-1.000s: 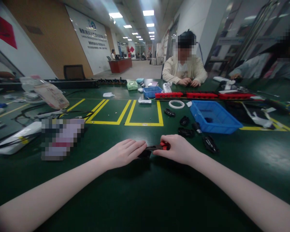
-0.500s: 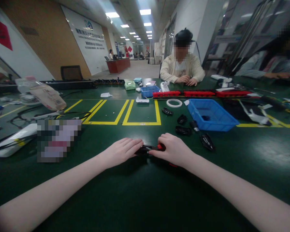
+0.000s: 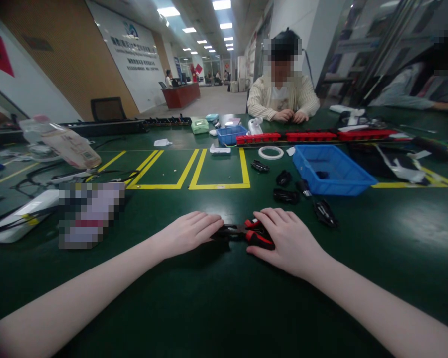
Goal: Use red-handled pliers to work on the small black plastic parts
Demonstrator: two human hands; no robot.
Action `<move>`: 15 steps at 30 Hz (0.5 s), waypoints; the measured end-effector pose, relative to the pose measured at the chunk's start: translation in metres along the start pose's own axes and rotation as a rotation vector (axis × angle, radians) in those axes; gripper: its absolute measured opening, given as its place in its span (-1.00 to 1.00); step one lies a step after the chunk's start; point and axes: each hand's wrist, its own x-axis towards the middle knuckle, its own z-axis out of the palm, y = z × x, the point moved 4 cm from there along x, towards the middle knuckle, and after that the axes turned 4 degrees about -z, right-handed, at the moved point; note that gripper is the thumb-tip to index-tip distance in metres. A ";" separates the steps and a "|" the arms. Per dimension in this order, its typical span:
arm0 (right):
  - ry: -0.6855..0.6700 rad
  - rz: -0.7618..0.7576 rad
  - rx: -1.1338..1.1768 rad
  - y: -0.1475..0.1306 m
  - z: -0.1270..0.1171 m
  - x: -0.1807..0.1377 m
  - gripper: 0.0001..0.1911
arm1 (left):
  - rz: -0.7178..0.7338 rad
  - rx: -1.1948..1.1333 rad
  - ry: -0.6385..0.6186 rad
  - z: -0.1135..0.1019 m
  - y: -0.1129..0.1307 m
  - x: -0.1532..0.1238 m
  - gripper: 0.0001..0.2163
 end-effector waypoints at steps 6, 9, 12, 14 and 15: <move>0.015 -0.022 0.055 0.006 0.000 -0.003 -0.47 | -0.019 -0.053 -0.003 -0.001 -0.001 0.001 -0.79; 0.036 -0.052 0.107 0.011 -0.002 0.000 -0.54 | -0.010 -0.073 -0.002 -0.002 -0.001 0.001 -0.79; 0.060 -0.071 0.146 0.014 -0.002 -0.001 -0.59 | -0.007 -0.087 0.000 -0.003 -0.002 0.000 -0.78; 0.075 -0.078 0.165 0.016 -0.001 -0.003 -0.60 | -0.002 -0.097 0.011 -0.004 -0.003 0.000 -0.76; 0.081 -0.077 0.176 0.017 -0.001 -0.003 -0.61 | 0.001 -0.104 0.021 -0.005 -0.003 0.000 -0.76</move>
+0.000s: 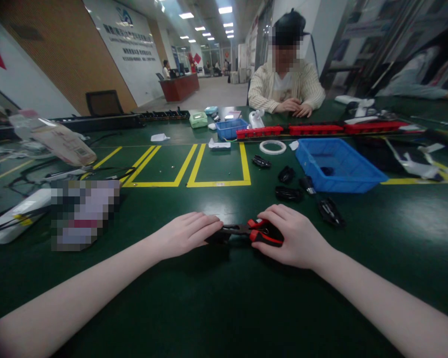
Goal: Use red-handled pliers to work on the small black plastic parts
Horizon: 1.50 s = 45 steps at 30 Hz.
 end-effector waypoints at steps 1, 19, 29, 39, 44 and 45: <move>0.005 0.004 0.015 0.001 0.000 -0.001 -0.61 | 0.008 -0.008 0.013 -0.001 0.000 0.000 -0.75; -0.025 0.046 0.229 0.001 -0.005 -0.004 -0.57 | 0.170 -0.168 0.166 -0.011 0.002 -0.006 -0.72; -0.062 0.108 0.363 -0.012 -0.005 0.006 -0.67 | 0.045 -0.357 0.294 -0.006 -0.004 -0.007 -0.70; -0.082 0.133 0.322 -0.012 -0.002 0.002 -0.66 | 0.010 -0.383 0.257 -0.005 -0.007 -0.006 -0.73; -0.072 0.112 0.331 -0.012 -0.002 0.002 -0.66 | 0.023 -0.328 0.225 -0.007 -0.006 -0.005 -0.72; -0.075 0.104 0.334 -0.012 -0.002 0.003 -0.67 | 0.028 -0.325 0.222 -0.006 -0.006 -0.006 -0.71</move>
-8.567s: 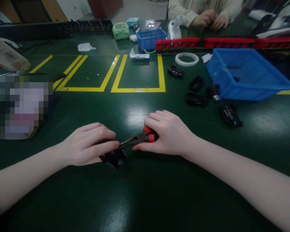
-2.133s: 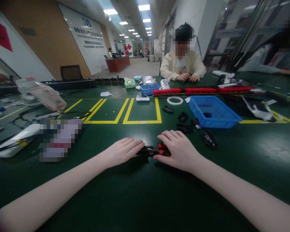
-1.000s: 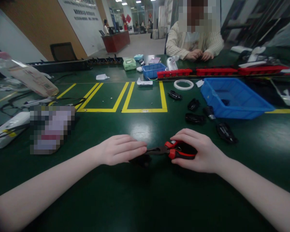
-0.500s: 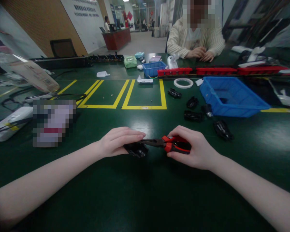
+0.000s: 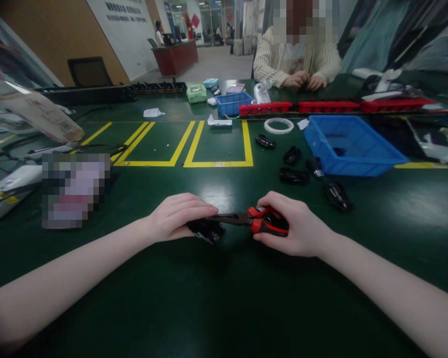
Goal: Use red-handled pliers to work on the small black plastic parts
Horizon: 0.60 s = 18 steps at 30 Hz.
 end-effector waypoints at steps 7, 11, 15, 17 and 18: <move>-0.029 -0.026 0.018 -0.003 0.000 0.001 -0.71 | -0.084 -0.061 -0.055 0.006 -0.005 -0.007 -0.65; -0.023 -0.055 0.000 -0.003 -0.001 0.001 -0.72 | -0.041 -0.067 -0.011 0.005 -0.003 -0.006 -0.72; -0.018 -0.086 -0.020 -0.001 0.001 0.000 -0.70 | -0.014 -0.011 0.032 0.003 -0.001 -0.001 -0.68; -0.012 -0.105 -0.024 -0.001 0.001 0.000 -0.70 | -0.027 0.002 0.017 0.002 -0.001 0.002 -0.66; -0.010 -0.110 -0.026 0.000 0.001 0.000 -0.70 | -0.036 0.005 0.002 0.002 -0.001 0.003 -0.66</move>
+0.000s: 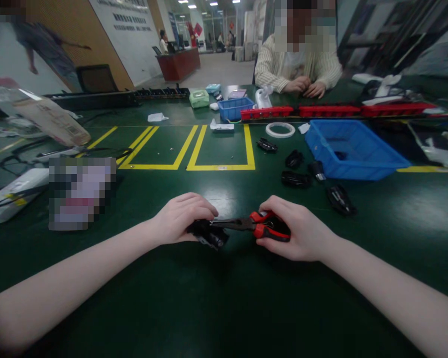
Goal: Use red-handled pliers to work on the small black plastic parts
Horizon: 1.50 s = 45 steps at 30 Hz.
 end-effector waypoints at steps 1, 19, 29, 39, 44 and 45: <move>0.001 -0.002 -0.004 0.000 0.000 0.000 -0.70 | -0.009 0.001 -0.019 0.000 0.000 0.001 -0.66; -0.032 -0.089 -0.095 0.004 0.001 -0.001 -0.66 | 0.038 0.043 -0.070 0.001 0.004 0.003 -0.67; -0.049 -0.101 -0.178 0.002 0.001 -0.001 -0.71 | 0.045 0.123 -0.130 0.005 0.004 0.001 -0.64; 0.032 -0.166 -0.323 0.004 0.000 -0.003 -0.66 | 0.009 0.111 -0.122 0.005 0.003 0.002 -0.60; -0.009 -0.133 -0.217 0.002 0.000 0.000 -0.70 | 0.032 0.126 -0.126 0.005 0.004 0.001 -0.63; -0.020 -0.124 -0.197 0.002 0.000 0.000 -0.71 | 0.038 0.129 -0.121 0.005 0.004 0.000 -0.64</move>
